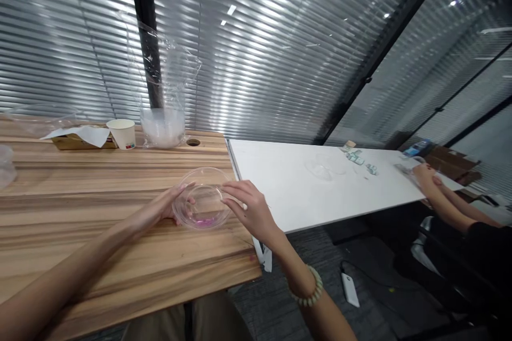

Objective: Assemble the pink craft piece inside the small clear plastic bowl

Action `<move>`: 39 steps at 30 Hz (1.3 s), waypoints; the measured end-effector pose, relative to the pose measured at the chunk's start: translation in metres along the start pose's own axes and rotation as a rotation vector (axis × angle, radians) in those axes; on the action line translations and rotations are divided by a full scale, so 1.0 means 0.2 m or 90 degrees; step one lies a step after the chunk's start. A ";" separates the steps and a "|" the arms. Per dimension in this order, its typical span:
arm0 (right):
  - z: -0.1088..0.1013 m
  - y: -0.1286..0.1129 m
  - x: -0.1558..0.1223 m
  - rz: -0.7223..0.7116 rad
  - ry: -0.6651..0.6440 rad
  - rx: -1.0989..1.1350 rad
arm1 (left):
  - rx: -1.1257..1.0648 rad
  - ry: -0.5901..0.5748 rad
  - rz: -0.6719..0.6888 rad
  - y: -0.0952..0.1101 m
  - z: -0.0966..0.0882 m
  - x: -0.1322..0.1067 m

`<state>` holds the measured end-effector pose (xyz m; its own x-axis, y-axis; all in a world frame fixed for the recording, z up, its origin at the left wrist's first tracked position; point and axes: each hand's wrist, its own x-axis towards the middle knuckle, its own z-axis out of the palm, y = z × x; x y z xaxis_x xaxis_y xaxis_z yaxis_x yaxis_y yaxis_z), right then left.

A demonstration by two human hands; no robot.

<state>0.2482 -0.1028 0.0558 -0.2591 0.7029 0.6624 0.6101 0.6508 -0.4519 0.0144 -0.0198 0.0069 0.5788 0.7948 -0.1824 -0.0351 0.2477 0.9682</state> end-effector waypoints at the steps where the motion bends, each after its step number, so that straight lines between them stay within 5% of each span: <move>1: -0.01 0.01 -0.06 0.030 0.026 0.003 | -0.004 0.013 -0.006 0.00 0.00 0.00; 3: -0.05 0.02 -0.22 0.102 0.034 0.007 | -0.005 0.033 -0.018 0.02 0.00 0.00; 7: -0.12 0.02 -0.49 0.219 -0.081 0.040 | 0.015 0.035 -0.028 0.03 0.01 -0.01; 11: -0.12 0.02 -0.58 0.284 -0.142 0.094 | 0.026 0.026 -0.025 0.01 0.00 -0.01; 20: -0.05 0.06 -0.53 0.294 -0.101 0.126 | -0.046 -0.016 -0.052 0.03 -0.03 -0.02; 30: 0.00 0.06 -0.53 0.259 -0.050 0.080 | 0.027 -0.007 -0.023 0.04 0.00 -0.03; 35: 0.01 0.02 -0.41 0.319 0.080 0.128 | 0.061 0.006 0.014 0.04 0.02 -0.04; 39: 0.03 -0.06 -0.22 0.253 0.266 0.187 | 0.043 -0.015 0.023 0.04 0.02 -0.04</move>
<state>0.2484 -0.1398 0.0284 0.2938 0.7744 0.5603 0.3535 0.4566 -0.8164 0.0129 -0.0260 0.0175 0.5966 0.7896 -0.1436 -0.0015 0.1801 0.9837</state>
